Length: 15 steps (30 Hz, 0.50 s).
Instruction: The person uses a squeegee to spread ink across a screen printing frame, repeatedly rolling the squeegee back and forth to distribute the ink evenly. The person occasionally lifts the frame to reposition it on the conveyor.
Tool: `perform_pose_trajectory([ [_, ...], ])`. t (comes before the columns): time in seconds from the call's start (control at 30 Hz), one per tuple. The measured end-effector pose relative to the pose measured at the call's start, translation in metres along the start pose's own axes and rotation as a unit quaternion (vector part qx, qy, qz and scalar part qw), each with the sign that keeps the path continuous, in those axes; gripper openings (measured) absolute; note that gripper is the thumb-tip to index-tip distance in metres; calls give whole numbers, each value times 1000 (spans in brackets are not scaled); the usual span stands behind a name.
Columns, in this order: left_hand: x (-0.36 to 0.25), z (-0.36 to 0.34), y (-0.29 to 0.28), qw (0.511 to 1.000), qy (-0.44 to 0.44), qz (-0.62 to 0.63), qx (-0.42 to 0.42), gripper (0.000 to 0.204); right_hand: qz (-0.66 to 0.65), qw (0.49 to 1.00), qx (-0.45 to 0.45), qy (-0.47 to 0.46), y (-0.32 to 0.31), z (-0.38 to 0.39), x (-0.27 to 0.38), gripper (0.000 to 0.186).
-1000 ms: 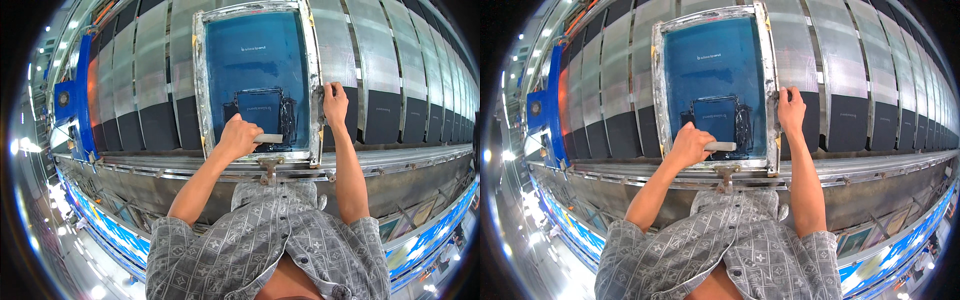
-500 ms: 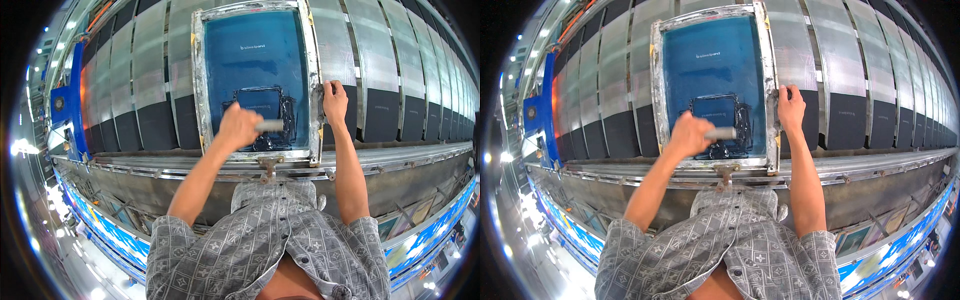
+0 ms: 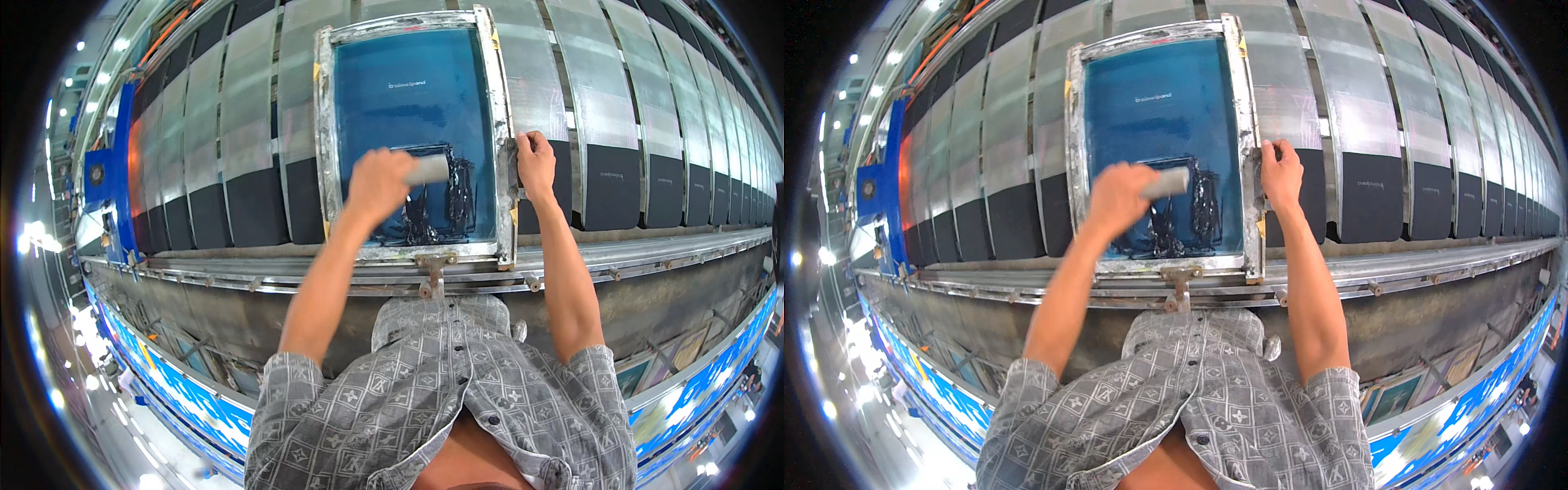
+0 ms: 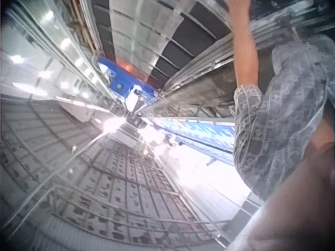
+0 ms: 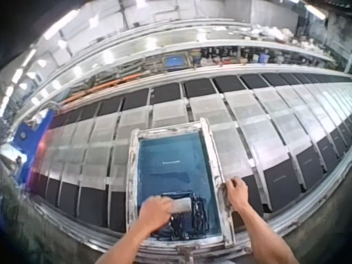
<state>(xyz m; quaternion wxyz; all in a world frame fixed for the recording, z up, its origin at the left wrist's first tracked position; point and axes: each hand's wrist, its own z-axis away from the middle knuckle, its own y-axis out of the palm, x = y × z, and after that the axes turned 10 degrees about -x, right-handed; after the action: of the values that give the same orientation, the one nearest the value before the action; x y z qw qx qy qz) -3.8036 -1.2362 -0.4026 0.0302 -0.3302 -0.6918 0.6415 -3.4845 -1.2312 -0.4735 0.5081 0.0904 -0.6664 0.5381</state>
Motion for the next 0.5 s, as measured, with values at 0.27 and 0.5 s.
perform_pose_trajectory([
  [0.27, -46, 125, 3, 994, 8, -50, -92, 38, -13, 1000, 9, 12, -1, 7, 50, 34],
  [0.5, 78, 155, -61, 999, -46, -25, 1, 39, -118, 993, 22, 6, 127, 90, 50, 33],
])
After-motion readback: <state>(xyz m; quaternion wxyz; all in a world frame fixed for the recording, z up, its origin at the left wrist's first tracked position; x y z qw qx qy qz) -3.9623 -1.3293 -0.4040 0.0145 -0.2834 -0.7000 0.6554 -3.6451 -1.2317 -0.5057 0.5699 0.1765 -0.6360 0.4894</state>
